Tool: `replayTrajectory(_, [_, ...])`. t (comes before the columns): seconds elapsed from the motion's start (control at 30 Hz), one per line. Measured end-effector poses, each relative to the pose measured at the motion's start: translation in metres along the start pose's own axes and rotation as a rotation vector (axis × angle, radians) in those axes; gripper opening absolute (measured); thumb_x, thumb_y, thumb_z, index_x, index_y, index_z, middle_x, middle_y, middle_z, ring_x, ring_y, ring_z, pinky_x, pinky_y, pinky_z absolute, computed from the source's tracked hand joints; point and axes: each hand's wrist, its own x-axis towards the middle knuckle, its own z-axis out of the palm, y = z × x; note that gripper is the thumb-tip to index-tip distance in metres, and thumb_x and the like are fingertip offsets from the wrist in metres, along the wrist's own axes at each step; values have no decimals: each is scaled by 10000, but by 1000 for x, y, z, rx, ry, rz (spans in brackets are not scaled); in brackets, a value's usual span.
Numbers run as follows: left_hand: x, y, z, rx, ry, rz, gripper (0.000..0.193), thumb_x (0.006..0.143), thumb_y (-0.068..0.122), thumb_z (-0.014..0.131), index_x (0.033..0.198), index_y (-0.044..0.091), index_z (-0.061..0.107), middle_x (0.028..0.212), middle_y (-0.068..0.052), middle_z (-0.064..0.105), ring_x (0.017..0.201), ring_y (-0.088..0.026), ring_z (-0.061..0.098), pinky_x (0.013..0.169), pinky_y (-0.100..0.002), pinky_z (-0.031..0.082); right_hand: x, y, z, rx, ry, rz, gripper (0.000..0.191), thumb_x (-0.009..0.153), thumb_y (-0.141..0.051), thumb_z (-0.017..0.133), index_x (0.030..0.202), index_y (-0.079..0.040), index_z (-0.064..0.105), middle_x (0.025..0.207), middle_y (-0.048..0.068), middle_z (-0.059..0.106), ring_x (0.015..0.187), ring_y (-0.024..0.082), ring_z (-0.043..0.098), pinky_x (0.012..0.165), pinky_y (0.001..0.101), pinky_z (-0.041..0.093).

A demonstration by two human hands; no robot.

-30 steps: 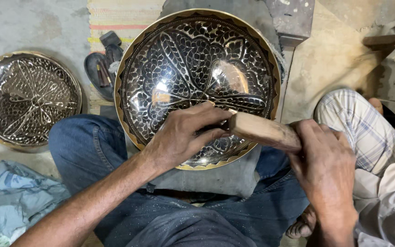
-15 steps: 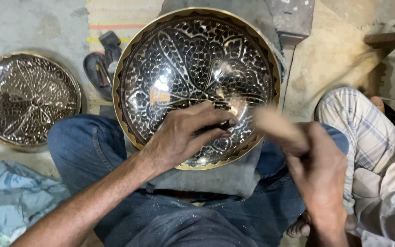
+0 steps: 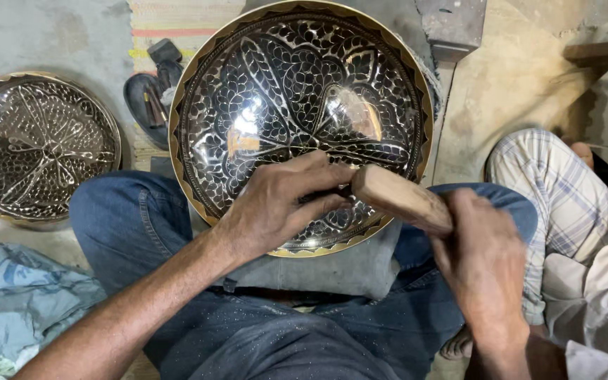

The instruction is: The person sits on the floor and uses a wooden mallet to hammer a metal plate resting on a cushion. They repeatedly strike the surface to create a decorative pattern.

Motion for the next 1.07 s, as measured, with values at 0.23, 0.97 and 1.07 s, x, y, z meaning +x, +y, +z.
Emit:
replayTrajectory(0.23, [1, 2, -2, 36, -36, -35, 366, 953, 235, 712, 1311, 181, 661, 914, 7, 618, 725, -77, 621, 600, -197, 613, -2, 2, 5, -68, 105, -96, 351, 830, 22, 738, 1139, 15, 573, 972, 197, 672, 862, 348, 694, 753, 414, 551])
replayTrajectory(0.97, [-1, 1, -4, 44, -49, -32, 371, 920, 234, 728, 1284, 170, 696, 865, 20, 616, 674, -71, 584, 578, -200, 590, -1, -5, 1, 21, 47, -47, 421, 770, 24, 754, 1149, 16, 570, 958, 184, 674, 877, 366, 704, 746, 416, 541])
replayTrajectory(1.07, [-1, -4, -3, 2, -58, -61, 358, 943, 231, 721, 1294, 169, 693, 889, 19, 633, 684, -71, 596, 596, -196, 600, 4, -16, -4, -267, 91, -237, 452, 648, -1, 780, 1044, 21, 564, 943, 220, 663, 870, 415, 670, 748, 467, 517])
